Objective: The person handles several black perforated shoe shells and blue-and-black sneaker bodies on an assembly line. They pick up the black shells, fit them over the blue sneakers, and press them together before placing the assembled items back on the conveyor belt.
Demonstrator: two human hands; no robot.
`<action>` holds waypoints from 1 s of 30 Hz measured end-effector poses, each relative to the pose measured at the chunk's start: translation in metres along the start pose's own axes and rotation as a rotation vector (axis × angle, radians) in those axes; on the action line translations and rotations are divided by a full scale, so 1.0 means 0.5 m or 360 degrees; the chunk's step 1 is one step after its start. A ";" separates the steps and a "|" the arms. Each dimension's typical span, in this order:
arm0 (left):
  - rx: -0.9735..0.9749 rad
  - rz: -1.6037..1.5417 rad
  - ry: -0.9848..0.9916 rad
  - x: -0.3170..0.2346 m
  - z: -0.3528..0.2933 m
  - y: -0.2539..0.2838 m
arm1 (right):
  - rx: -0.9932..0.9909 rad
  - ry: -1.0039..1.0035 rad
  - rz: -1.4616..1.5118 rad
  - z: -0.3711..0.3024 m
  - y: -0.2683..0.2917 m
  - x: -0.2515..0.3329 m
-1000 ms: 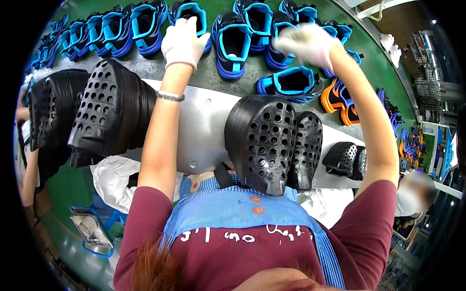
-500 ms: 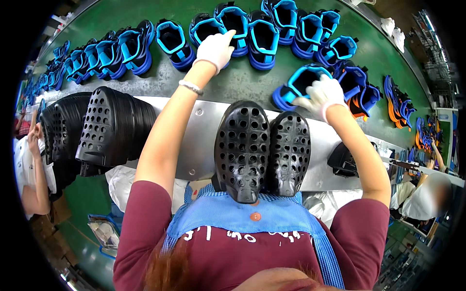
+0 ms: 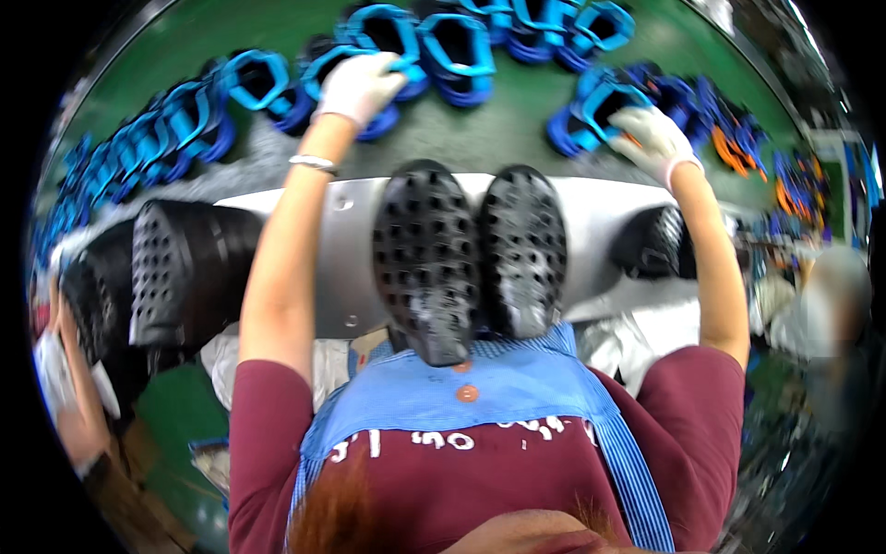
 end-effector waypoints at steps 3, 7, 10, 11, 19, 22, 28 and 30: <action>-0.0108 0.0092 0.0087 0.014 -0.023 0.009 | -0.0211 -0.0381 0.0160 -0.095 0.105 0.029; -0.0010 0.0165 0.0226 -0.013 -0.025 0.018 | -0.0105 -0.1007 0.0209 -0.308 0.119 -0.045; -0.0125 0.0270 0.0113 -0.040 -0.042 0.038 | -0.0162 -0.1445 0.0360 -0.433 0.071 -0.035; -0.0202 0.0313 0.0079 -0.049 -0.047 0.045 | -0.0176 -0.1516 0.0338 -0.457 0.040 -0.032; -0.0387 0.0440 0.0001 -0.073 -0.102 0.096 | -0.0333 -0.1626 0.0214 -0.474 -0.037 0.003; -0.0402 0.0331 0.0049 -0.069 -0.116 0.101 | -0.0383 -0.1473 0.0348 -0.483 -0.040 -0.009; -0.0425 0.0319 0.0087 -0.077 -0.130 0.113 | -0.0370 -0.1373 0.0467 -0.501 0.029 -0.018; -0.0444 0.0230 0.0085 -0.081 -0.132 0.113 | -0.0337 -0.1391 0.0564 -0.512 0.058 -0.013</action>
Point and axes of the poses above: each hand's wrist, its own z-axis towards the middle knuckle, its own y-axis out of the back of the hand, x = y × z, the point moved 5 cm from there along z, towards the middle knuckle, and after that the axes turned 11 degrees about -y, right-handed, at the moved point
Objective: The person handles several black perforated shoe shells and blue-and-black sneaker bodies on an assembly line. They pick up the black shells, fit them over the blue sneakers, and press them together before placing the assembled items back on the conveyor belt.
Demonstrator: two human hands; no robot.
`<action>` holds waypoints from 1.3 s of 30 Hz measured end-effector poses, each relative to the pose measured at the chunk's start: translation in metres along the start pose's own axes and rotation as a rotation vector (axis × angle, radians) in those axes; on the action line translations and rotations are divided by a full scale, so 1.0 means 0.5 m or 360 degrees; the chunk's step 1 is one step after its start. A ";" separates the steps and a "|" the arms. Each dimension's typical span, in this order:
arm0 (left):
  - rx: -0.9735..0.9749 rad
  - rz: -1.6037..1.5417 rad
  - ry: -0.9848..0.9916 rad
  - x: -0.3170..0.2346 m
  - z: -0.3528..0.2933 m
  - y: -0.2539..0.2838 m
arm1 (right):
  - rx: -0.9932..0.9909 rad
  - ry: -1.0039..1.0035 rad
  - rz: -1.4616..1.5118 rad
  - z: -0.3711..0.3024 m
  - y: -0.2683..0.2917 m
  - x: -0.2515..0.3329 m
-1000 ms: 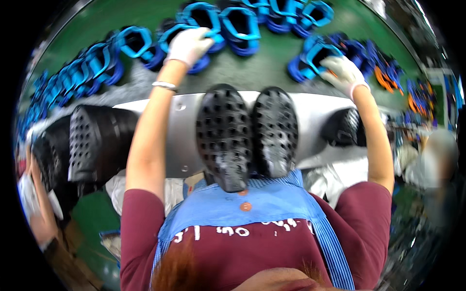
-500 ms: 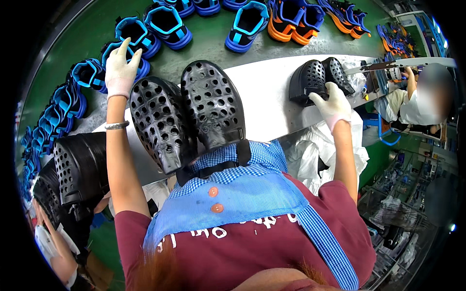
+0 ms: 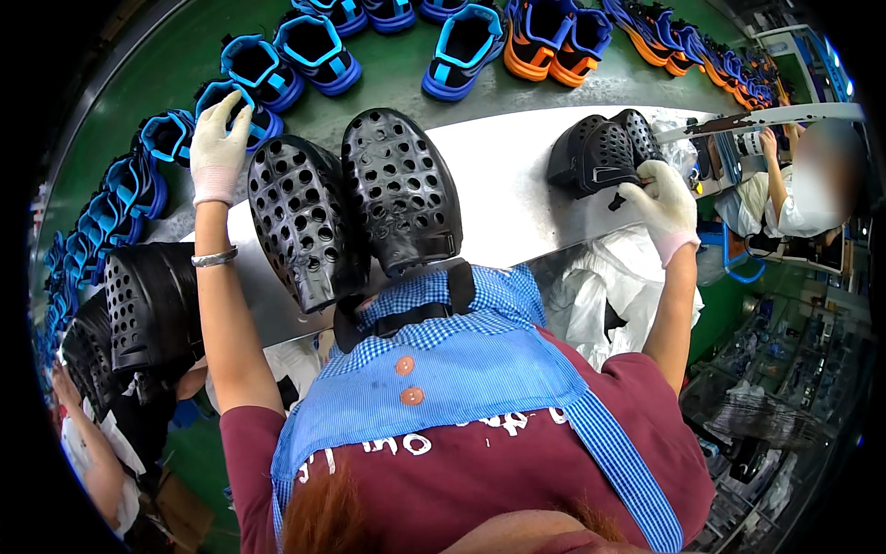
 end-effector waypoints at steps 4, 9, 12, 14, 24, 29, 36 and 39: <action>-0.0039 -0.0149 0.0036 -0.008 0.001 0.011 | -0.0022 0.0089 -0.0032 0.010 0.011 -0.001; 0.0004 -0.0170 0.0035 0.002 0.000 0.025 | 0.0046 0.0020 0.0167 0.001 -0.005 -0.005; -0.0018 -0.0223 0.0093 0.027 -0.002 0.026 | 0.0045 0.0037 -0.0164 0.019 0.001 0.013; -0.0051 -0.0236 0.0122 0.026 -0.009 0.034 | 0.0063 -0.0008 0.0122 0.016 0.015 0.023; 0.0105 -0.1889 0.0210 -0.145 0.070 0.118 | 0.0189 0.0863 0.0793 0.009 0.061 0.396; 0.0317 -0.2395 -0.0265 -0.244 0.057 0.144 | 0.0446 0.1115 0.1065 -0.002 0.021 0.530; -0.0074 -0.1267 -0.0453 -0.203 0.046 0.168 | 0.0357 0.0869 0.1221 0.034 0.022 0.481; -0.0381 -0.1381 -0.0583 -0.095 0.032 0.175 | -0.0009 0.0725 0.0372 0.060 0.056 0.362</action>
Point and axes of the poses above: each hand's wrist, its own z-axis towards the middle knuckle, its own y-axis out of the back of the hand, x = y × z, the point moved 5 cm from there along z, towards the middle knuckle, and after that the axes turned 11 degrees about -y, right-handed, at the moved point
